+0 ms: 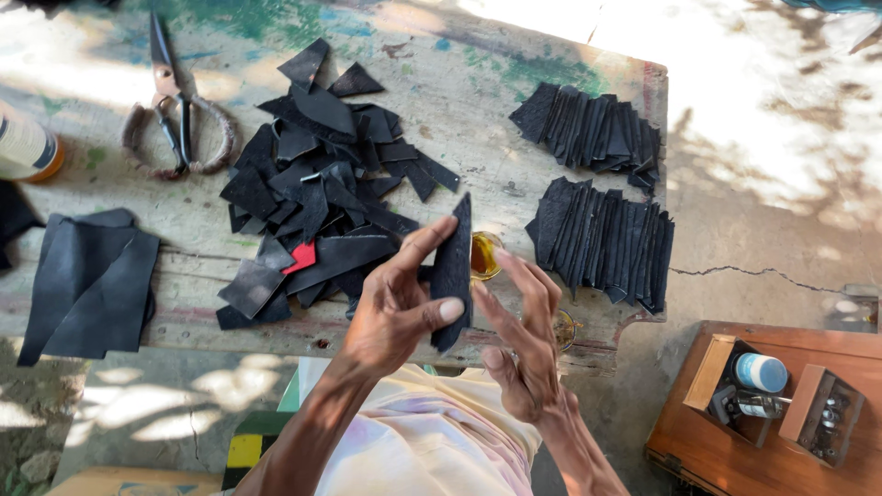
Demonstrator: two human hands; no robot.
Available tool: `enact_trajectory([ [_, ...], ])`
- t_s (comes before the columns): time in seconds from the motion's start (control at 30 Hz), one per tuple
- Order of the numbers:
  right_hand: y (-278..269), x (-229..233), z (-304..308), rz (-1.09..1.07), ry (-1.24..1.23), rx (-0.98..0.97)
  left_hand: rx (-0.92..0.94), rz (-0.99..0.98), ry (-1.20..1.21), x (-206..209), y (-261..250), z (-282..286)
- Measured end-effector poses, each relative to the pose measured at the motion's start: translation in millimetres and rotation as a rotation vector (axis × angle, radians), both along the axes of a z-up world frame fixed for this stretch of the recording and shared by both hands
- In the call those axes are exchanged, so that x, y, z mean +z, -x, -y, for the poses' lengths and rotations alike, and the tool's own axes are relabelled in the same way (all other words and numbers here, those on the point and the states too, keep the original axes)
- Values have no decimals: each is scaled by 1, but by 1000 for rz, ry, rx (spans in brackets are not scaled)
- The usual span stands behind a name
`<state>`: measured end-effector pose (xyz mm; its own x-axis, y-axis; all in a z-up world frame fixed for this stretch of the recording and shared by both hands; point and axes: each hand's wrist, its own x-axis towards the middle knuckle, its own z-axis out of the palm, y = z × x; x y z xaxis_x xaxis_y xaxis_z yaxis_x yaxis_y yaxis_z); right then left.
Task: The person applies a liquid from a small jar to the ends of leather strips using an applicator and stacks the pieces on a wooden table.
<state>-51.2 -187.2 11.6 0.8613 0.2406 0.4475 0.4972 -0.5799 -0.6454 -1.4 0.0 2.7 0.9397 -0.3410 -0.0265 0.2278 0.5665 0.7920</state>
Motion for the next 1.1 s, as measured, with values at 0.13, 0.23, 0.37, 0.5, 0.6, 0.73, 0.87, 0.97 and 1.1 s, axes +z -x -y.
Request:
enact_trajectory([
  [0.13, -25, -8, 19, -10, 24, -9, -286, -51, 75, 12, -10, -14],
  [0.23, -32, -13, 38, 14, -152, -191, -297, -2, 48, 16, -54, -20],
  [0.37, -20, -25, 41, -48, -231, -363, -54, 327, -563, -17, -165, 26],
  [0.5, -7, -34, 27, -79, -238, -321, 52, 563, -745, -70, -235, 98],
  [0.6, -1, -33, 26, -147, -237, -327, 32, 571, -765, -99, -255, 123],
  [0.73, -3, -32, 31, -146, -231, -333, 16, 553, -845, -117, -261, 135],
  [0.87, -11, -29, 34, -173, -230, -314, -11, 600, -1081, -118, -259, 138],
  [0.97, -17, -26, 33, -160, -201, -304, 86, 761, -1333, -112, -250, 135],
  [1.1, -28, -23, 35, -133, -150, -257, 190, 834, -1356, -100, -255, 124],
])
